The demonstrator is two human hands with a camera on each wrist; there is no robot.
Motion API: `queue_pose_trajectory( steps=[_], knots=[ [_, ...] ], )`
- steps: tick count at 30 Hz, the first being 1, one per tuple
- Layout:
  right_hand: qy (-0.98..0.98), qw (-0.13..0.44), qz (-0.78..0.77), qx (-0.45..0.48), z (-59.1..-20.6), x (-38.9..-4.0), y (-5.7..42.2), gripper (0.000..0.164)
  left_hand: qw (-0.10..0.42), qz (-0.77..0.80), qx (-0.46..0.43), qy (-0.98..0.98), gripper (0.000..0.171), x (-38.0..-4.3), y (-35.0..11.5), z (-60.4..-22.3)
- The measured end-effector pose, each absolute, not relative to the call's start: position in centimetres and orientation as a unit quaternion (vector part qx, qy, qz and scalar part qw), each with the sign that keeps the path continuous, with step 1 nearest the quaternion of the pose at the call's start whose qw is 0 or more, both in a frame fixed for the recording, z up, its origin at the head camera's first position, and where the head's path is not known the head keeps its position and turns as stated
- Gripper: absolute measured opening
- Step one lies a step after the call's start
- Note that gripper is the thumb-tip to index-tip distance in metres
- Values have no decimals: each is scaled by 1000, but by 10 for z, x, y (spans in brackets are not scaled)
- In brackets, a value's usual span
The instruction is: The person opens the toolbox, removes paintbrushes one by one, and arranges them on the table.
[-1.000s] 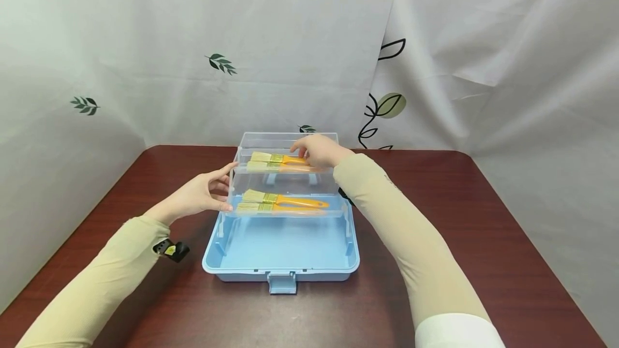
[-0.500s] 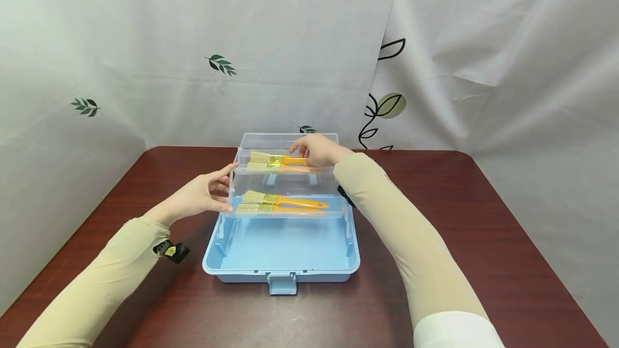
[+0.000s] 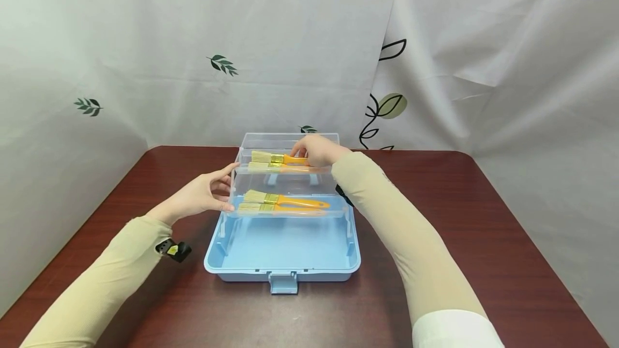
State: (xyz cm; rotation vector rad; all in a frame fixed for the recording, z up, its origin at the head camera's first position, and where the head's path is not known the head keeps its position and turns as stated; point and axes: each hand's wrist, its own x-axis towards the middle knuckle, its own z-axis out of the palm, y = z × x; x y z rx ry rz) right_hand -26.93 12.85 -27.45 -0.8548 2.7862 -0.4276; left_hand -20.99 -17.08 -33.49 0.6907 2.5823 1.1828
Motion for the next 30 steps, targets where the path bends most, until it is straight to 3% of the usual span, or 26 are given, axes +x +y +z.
queue_pose_trajectory(
  steps=[30],
  knots=[
    [914,76,-327,-228,-278,-268,138,41,109,401,228,881,105,-209,-170,-334]
  ],
)
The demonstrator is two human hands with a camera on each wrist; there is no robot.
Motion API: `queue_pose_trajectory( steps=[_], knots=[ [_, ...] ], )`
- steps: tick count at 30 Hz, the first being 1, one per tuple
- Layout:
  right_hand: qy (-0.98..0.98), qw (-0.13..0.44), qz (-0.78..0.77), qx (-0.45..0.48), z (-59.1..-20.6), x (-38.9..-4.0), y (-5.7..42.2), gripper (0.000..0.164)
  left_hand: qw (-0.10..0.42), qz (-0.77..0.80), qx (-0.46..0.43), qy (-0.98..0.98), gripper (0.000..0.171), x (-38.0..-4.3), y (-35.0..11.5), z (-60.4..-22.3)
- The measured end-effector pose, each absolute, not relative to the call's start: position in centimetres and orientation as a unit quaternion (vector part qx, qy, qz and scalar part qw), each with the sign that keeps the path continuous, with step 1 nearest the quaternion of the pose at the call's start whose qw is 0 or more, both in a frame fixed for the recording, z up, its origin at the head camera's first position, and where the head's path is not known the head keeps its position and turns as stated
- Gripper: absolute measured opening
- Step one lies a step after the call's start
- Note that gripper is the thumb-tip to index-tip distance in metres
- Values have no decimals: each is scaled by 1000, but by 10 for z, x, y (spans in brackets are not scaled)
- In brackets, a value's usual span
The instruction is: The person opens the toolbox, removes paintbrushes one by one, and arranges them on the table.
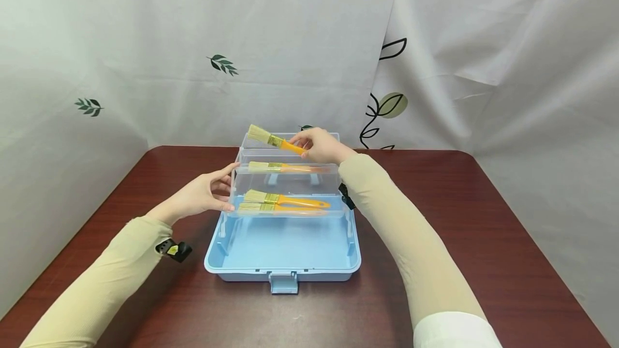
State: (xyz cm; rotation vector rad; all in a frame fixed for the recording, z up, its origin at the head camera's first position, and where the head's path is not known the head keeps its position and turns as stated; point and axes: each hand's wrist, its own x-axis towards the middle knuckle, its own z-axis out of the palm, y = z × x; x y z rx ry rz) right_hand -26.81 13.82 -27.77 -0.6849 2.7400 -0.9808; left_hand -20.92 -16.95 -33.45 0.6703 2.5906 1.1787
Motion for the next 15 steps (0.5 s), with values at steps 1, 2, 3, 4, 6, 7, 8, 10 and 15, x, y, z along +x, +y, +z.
queue_pose_trajectory(
  steps=[1,2,3,4,6,7,8,10,15],
  knots=[
    [913,72,-334,-222,-277,-268,139,42,108,401,228,881,105,-209,-170,-335],
    [913,69,-339,-216,-277,-269,139,42,108,401,228,881,105,-209,-170,-335],
    [913,66,-345,-209,-277,-269,139,43,108,401,227,881,105,-210,-170,-335],
    [911,65,-351,-204,-277,-270,139,43,108,401,228,881,105,-210,-170,-335],
    [908,65,-365,-195,-276,-270,140,44,108,401,227,881,105,-210,-170,-334],
    [907,65,-371,-191,-276,-270,140,44,108,401,227,881,105,-210,-170,-334],
    [905,65,-377,-187,-276,-269,140,44,109,401,228,880,105,-210,-170,-334],
    [901,65,-391,-178,-276,-269,140,45,110,402,229,880,105,-210,-170,-334],
    [886,62,-431,-161,-277,-268,141,44,110,402,228,880,105,-210,-170,-334]
  ],
)
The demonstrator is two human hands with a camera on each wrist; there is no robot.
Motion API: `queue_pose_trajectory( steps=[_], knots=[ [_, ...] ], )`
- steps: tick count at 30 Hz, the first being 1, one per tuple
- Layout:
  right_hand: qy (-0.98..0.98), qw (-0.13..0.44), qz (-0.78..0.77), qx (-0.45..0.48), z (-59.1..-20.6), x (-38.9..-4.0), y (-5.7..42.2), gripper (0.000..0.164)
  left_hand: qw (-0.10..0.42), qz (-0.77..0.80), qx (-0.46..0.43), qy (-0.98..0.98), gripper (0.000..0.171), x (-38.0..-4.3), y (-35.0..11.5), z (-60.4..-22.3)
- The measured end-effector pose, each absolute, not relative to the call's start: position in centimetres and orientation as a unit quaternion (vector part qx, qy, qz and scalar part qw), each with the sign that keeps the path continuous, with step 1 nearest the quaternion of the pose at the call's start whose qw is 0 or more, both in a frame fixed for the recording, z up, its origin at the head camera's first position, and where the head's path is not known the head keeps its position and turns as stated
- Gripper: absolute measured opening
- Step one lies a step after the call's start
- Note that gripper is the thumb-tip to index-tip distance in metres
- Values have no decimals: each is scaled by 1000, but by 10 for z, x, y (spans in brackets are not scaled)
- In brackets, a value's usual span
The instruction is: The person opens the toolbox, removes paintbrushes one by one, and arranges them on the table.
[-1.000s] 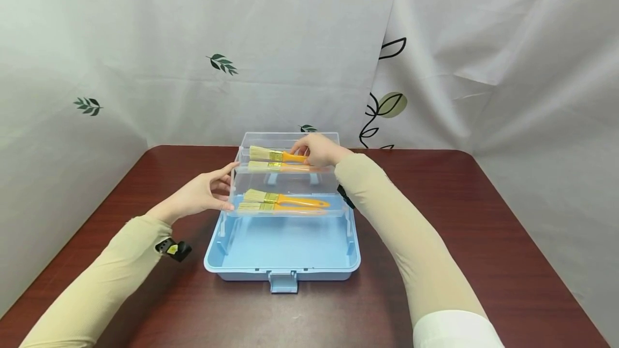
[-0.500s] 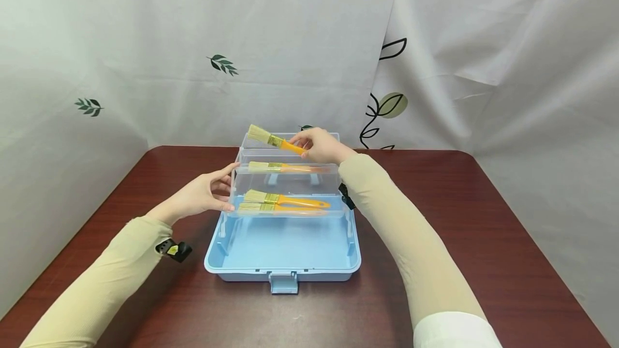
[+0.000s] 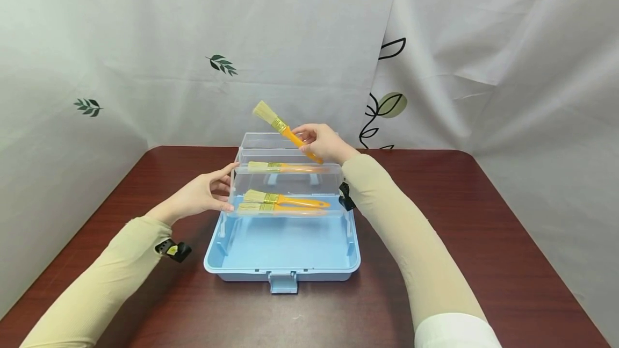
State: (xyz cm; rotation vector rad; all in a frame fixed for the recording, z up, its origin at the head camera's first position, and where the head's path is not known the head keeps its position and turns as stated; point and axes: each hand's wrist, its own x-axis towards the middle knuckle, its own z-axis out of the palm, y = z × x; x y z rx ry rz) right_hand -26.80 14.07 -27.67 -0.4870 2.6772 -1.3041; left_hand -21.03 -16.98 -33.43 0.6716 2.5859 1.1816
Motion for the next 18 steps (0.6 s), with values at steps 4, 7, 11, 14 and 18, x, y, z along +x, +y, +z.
queue_pose_trajectory(
  steps=[4,7,11,14,18],
  knots=[
    [862,77,-482,-137,-276,-266,139,46,109,401,227,881,105,-210,-170,-335],
    [841,94,-520,-119,-276,-263,137,48,109,400,226,881,105,-209,-170,-335],
    [823,102,-548,-110,-275,-260,137,47,109,401,227,881,105,-209,-170,-335],
    [807,100,-572,-107,-275,-259,139,47,109,401,228,881,105,-210,-170,-336],
    [771,104,-621,-99,-273,-258,141,50,109,400,229,881,105,-210,-171,-336]
  ],
)
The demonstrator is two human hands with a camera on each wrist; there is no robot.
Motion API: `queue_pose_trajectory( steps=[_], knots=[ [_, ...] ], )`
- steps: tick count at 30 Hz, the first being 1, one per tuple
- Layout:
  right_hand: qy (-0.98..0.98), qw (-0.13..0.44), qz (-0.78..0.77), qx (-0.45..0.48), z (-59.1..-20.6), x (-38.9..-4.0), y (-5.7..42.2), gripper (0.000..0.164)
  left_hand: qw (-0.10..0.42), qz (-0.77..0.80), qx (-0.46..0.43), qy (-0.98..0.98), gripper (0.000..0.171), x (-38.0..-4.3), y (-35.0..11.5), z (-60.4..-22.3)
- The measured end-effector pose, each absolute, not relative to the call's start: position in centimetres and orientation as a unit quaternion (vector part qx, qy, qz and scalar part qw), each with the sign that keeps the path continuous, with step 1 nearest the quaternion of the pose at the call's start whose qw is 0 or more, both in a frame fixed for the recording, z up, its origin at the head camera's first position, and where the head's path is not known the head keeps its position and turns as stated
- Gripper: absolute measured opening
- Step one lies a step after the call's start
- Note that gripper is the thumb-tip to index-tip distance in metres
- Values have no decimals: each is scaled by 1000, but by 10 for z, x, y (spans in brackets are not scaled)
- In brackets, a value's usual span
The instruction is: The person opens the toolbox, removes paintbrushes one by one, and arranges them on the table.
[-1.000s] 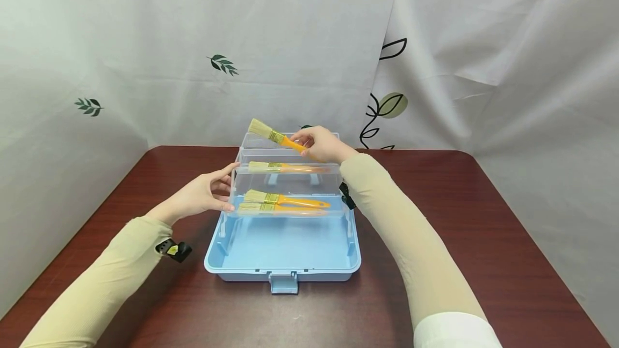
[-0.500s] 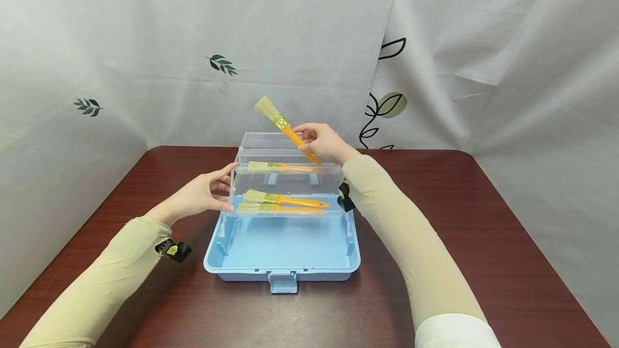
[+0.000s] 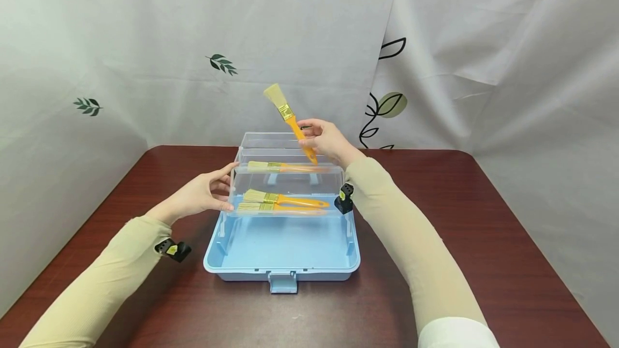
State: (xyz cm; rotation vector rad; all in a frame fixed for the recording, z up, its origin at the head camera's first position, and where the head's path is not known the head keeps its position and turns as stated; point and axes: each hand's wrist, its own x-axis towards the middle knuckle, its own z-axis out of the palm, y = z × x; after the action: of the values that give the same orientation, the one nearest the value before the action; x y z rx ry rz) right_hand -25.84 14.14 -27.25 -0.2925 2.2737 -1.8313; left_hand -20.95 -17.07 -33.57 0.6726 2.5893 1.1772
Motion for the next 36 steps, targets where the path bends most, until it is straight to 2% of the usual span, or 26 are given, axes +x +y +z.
queue_pose_trajectory(
  steps=[6,18,36],
  knots=[
    [724,110,-676,-81,-270,-252,147,57,110,403,232,879,105,-210,-170,-336],
    [681,124,-714,-104,-276,-243,155,62,109,405,230,878,104,-211,-171,-337],
    [713,142,-679,-106,-291,-224,182,61,108,405,224,880,107,-211,-170,-337]
  ],
)
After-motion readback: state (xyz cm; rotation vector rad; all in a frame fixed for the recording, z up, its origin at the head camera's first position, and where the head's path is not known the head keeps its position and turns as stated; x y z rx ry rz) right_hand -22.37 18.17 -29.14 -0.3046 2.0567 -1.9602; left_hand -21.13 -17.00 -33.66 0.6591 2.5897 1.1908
